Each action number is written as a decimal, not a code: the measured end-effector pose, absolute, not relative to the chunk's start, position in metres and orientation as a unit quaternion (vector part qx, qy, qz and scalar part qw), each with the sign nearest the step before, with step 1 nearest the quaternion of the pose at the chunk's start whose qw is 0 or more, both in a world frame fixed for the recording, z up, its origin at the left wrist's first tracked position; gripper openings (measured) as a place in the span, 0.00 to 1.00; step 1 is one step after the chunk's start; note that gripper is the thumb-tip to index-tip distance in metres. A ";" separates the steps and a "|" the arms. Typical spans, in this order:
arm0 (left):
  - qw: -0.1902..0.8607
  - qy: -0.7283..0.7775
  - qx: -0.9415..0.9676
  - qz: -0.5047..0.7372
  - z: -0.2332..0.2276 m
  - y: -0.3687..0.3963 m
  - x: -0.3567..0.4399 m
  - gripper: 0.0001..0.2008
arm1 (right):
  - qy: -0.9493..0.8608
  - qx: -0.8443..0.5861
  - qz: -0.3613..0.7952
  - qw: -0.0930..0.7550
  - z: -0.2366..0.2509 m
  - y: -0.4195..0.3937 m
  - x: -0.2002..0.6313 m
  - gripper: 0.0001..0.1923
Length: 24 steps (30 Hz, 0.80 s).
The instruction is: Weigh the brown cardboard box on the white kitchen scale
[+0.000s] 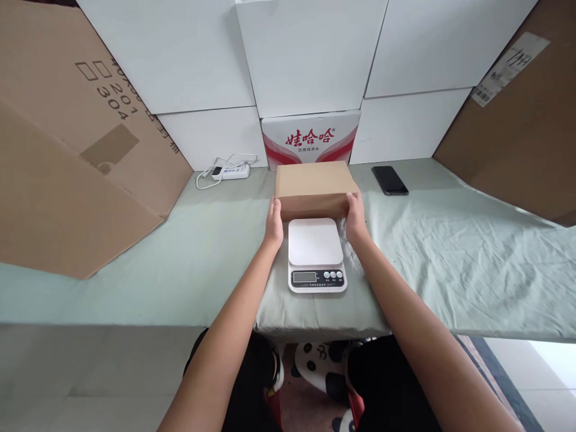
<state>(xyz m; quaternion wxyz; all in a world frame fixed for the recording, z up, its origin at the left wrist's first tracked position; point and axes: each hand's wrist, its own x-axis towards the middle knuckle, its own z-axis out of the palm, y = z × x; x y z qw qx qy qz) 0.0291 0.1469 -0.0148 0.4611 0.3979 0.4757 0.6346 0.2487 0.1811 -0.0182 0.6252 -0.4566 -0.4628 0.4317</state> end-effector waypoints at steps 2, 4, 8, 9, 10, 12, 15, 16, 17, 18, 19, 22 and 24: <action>0.443 0.481 0.413 0.634 -0.013 0.145 0.031 0.36 | -0.461 -0.456 0.432 0.628 -0.013 0.178 0.247 0.39; 0.431 0.474 0.436 0.632 -0.004 0.141 0.032 0.37 | -0.467 -0.451 0.424 0.632 -0.003 0.174 0.247 0.41; 0.377 0.438 0.505 0.641 0.021 0.122 0.030 0.40 | -0.493 -0.433 0.392 0.645 0.022 0.156 0.249 0.43; 0.359 0.433 0.521 0.642 0.026 0.114 0.030 0.41 | -0.501 -0.428 0.386 0.646 0.026 0.148 0.250 0.44; 0.344 0.431 0.534 0.641 0.029 0.104 0.029 0.42 | -0.508 -0.425 0.380 0.646 0.030 0.139 0.251 0.44; 0.330 0.433 0.545 0.638 0.029 0.083 0.027 0.43 | -0.521 -0.426 0.371 0.639 0.033 0.118 0.252 0.45; 0.334 0.444 0.531 0.639 0.020 0.052 0.026 0.43 | -0.535 -0.439 0.360 0.626 0.029 0.084 0.251 0.44; 0.336 0.447 0.526 0.641 0.017 0.044 0.026 0.43 | -0.536 -0.443 0.357 0.624 0.026 0.074 0.251 0.44; 0.337 0.448 0.522 0.643 0.014 0.037 0.026 0.42 | -0.534 -0.446 0.355 0.624 0.023 0.065 0.250 0.44; 0.339 0.448 0.519 0.644 0.012 0.031 0.026 0.41 | -0.530 -0.449 0.356 0.625 0.019 0.058 0.250 0.43; 0.340 0.449 0.516 0.646 0.011 0.027 0.027 0.40 | -0.526 -0.451 0.357 0.626 0.016 0.052 0.249 0.43; 0.341 0.455 0.499 0.654 0.009 0.017 0.030 0.40 | -0.521 -0.453 0.359 0.628 0.007 0.043 0.249 0.42; 0.339 0.460 0.488 0.660 0.005 0.013 0.033 0.41 | -0.524 -0.453 0.357 0.626 0.004 0.041 0.250 0.42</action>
